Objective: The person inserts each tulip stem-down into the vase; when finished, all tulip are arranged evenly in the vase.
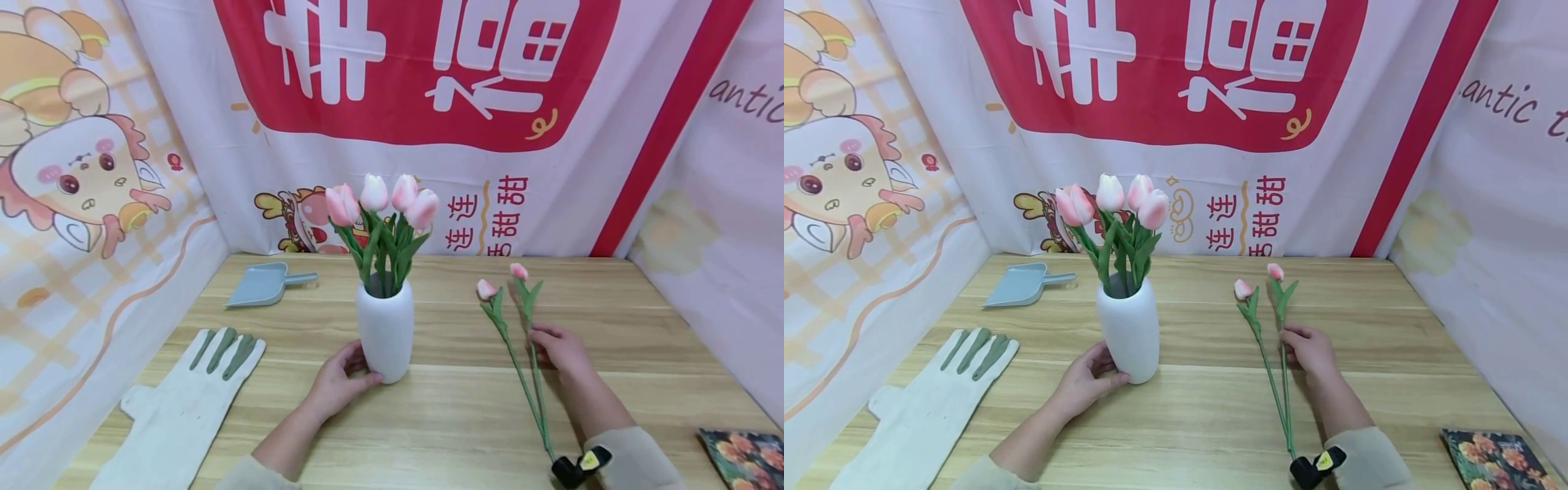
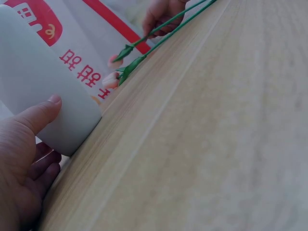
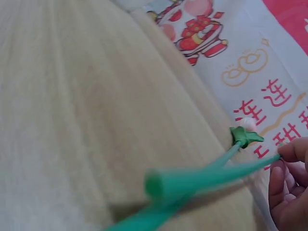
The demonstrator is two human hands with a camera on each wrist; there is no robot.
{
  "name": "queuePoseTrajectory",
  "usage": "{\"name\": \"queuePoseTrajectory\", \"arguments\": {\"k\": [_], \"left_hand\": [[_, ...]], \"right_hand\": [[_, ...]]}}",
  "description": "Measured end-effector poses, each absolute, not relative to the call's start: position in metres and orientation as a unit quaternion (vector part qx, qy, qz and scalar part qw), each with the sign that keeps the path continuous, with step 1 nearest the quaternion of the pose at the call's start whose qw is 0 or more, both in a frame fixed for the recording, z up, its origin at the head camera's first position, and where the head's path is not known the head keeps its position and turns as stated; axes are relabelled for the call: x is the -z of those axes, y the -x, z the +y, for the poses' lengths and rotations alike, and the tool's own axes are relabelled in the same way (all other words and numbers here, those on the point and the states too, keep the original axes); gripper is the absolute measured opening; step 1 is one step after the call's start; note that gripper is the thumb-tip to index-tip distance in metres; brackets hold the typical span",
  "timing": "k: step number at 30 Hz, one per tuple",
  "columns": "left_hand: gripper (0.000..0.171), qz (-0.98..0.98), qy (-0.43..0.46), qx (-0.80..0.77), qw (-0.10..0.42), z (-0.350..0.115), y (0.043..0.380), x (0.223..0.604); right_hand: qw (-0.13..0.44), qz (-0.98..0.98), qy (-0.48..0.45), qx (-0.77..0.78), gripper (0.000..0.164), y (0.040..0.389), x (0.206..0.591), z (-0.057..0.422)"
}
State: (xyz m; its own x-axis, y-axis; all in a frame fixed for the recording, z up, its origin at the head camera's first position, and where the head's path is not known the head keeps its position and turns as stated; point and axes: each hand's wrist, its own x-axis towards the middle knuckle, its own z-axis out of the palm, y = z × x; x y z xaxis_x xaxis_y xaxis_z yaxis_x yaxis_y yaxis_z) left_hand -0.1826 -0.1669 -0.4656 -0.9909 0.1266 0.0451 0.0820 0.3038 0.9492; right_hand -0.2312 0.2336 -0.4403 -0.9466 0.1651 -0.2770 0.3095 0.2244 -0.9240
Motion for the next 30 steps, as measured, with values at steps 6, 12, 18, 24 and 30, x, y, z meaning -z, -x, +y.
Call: {"name": "queuePoseTrajectory", "arguments": {"k": [6, 12, 18, 24, 30], "left_hand": [[0.064, 0.806, -0.056, -0.588, 0.022, -0.167, 0.183, 0.465], [0.064, 0.807, -0.053, -0.588, 0.022, -0.167, 0.183, 0.466], [0.065, 0.806, -0.054, -0.589, 0.022, -0.167, 0.182, 0.466], [0.064, 0.807, -0.057, -0.588, 0.021, -0.167, 0.183, 0.466], [0.064, 0.808, -0.056, -0.586, 0.020, -0.167, 0.183, 0.467]], "right_hand": [[0.030, 0.692, -0.186, 0.697, 0.028, 0.232, 0.425, 0.238], [-0.025, 0.614, -0.175, 0.769, 0.009, 0.232, 0.414, 0.236], [-0.061, 0.572, -0.175, 0.799, 0.020, 0.230, 0.407, 0.227], [-0.089, 0.533, -0.178, 0.823, 0.023, 0.230, 0.400, 0.215], [-0.099, 0.501, -0.159, 0.845, 0.023, 0.224, 0.388, 0.202]]}}
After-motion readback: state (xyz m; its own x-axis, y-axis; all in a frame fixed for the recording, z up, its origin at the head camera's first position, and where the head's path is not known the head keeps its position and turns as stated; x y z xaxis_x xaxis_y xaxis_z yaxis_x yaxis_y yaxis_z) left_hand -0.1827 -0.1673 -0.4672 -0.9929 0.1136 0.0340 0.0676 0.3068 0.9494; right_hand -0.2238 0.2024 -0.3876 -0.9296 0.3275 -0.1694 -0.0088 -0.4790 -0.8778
